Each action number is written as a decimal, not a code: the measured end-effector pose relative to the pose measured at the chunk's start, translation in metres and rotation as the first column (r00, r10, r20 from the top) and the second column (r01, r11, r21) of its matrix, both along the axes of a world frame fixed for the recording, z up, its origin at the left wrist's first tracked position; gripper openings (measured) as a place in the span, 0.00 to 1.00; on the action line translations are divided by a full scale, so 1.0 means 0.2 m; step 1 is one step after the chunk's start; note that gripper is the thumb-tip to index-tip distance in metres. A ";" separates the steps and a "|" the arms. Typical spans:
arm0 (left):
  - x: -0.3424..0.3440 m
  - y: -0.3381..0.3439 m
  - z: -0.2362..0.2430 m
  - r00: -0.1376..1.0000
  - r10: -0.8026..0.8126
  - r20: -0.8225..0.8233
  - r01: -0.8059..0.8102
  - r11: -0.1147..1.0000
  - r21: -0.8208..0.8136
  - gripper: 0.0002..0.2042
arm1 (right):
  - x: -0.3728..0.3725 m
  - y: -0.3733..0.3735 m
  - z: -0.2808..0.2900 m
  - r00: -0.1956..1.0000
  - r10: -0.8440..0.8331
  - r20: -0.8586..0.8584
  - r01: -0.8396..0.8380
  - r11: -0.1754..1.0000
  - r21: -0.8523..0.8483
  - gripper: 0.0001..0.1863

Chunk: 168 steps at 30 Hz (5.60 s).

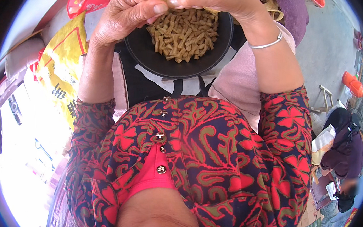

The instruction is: The person tears dried bean curd sheets into strips and places them into a black bowl. The task is performed by hand in a repetitive manner, with the person handling the sheets one at a time.

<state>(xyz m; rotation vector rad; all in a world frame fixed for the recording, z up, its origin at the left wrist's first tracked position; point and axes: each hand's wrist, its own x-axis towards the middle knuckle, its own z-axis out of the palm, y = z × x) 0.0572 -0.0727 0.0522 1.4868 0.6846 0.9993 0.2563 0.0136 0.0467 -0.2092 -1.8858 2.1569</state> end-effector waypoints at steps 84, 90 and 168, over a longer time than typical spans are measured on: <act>-0.01 -0.06 -0.22 0.877 0.458 -0.143 -0.471 0.879 -0.077 0.26 | -0.23 -0.10 -0.12 0.958 -0.214 0.190 0.264 0.918 -0.296 0.15; 0.07 0.08 0.02 0.541 0.684 0.488 -0.445 0.726 -0.524 0.23 | -0.27 -0.11 -0.08 0.961 -0.251 0.114 0.276 0.873 -0.403 0.16; -0.25 0.05 -0.04 0.766 0.008 -0.643 -0.096 0.990 -0.102 0.11 | -0.10 0.06 -0.09 0.899 -0.390 0.200 0.304 0.884 0.356 0.09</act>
